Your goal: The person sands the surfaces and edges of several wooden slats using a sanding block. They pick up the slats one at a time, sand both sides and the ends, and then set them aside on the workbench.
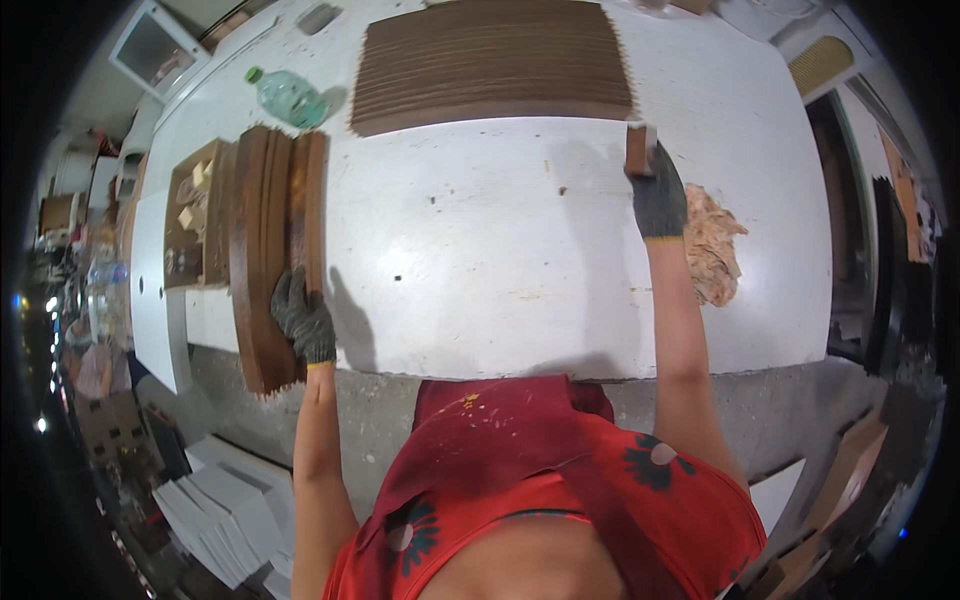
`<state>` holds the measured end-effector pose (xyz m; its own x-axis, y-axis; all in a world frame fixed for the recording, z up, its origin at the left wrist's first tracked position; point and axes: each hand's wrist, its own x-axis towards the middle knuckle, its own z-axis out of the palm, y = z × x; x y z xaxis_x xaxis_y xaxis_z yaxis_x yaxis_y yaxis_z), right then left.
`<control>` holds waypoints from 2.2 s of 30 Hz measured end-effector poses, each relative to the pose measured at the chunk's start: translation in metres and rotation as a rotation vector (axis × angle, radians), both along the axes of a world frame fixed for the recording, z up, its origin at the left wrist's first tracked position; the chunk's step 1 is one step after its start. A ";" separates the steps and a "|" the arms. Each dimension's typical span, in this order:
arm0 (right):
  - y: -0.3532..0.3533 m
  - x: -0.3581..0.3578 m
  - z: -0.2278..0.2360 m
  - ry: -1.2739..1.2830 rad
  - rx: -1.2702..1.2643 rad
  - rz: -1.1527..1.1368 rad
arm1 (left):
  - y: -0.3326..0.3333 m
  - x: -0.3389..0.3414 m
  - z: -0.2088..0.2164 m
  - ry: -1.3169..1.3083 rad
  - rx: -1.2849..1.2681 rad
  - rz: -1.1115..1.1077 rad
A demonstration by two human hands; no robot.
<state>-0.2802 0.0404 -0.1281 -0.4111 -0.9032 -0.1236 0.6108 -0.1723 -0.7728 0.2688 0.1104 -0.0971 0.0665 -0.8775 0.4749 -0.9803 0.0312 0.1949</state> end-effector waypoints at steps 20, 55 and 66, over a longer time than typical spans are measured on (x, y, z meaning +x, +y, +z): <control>0.043 0.068 0.088 -0.041 -0.392 0.145 | -0.101 -0.238 0.096 0.193 -0.001 -0.857; 0.053 0.195 0.242 0.515 -0.825 -0.078 | -0.030 -0.175 0.197 0.939 0.091 -0.740; 0.092 0.214 0.247 1.103 -0.855 -0.231 | -0.043 -0.152 0.149 1.072 0.105 -0.782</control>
